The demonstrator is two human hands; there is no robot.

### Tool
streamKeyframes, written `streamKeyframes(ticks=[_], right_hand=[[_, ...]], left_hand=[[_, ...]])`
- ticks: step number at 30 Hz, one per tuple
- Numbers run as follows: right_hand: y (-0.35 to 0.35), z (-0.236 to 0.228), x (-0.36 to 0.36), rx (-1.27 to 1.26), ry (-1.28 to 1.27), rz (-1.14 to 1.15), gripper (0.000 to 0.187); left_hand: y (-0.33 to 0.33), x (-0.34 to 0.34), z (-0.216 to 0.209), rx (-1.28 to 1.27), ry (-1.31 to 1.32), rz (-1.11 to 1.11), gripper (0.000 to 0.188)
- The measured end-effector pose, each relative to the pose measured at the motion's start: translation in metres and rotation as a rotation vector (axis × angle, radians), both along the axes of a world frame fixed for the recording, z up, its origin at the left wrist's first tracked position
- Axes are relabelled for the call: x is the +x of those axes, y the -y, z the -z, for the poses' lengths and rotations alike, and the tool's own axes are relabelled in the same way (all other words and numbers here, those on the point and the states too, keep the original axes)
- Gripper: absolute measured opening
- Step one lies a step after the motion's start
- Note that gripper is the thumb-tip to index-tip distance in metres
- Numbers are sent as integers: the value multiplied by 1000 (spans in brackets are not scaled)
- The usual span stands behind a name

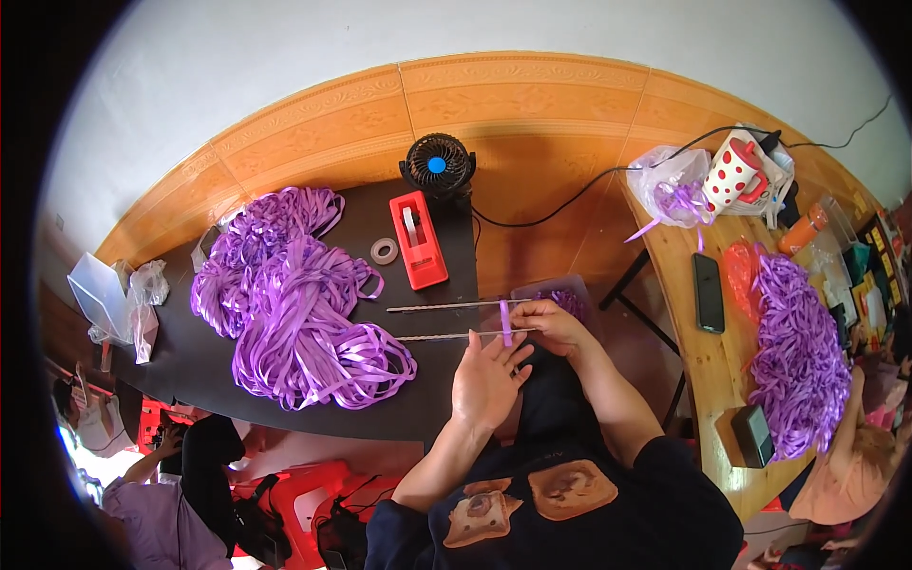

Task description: The person is wrapping purple ribbon around two parallel metal rods and then tying it in the middle to create decorative craft items.

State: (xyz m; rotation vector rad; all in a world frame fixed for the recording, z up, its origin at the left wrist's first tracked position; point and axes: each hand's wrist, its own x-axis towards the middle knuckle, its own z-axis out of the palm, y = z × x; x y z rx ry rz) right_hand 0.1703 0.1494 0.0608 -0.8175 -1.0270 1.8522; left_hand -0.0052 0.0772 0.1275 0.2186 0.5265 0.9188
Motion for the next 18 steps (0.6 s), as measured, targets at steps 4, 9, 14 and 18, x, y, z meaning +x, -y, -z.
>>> streamKeyframes(ticks=[4,9,14,18], right_hand=[[-10,-2,-9,0,-16,-110,18],[-16,9,-15,48,-65,-140,20],[-12,6,-21,-54,-100,-73,25],[-5,-8,-24,-47,-37,7,33]], left_hand=[[-1,0,2,12,11,0,71],[0,0,1,27,9,-5,72],[0,0,-1,16,18,-3,73],[0,-3,4,53,3,5,75]])
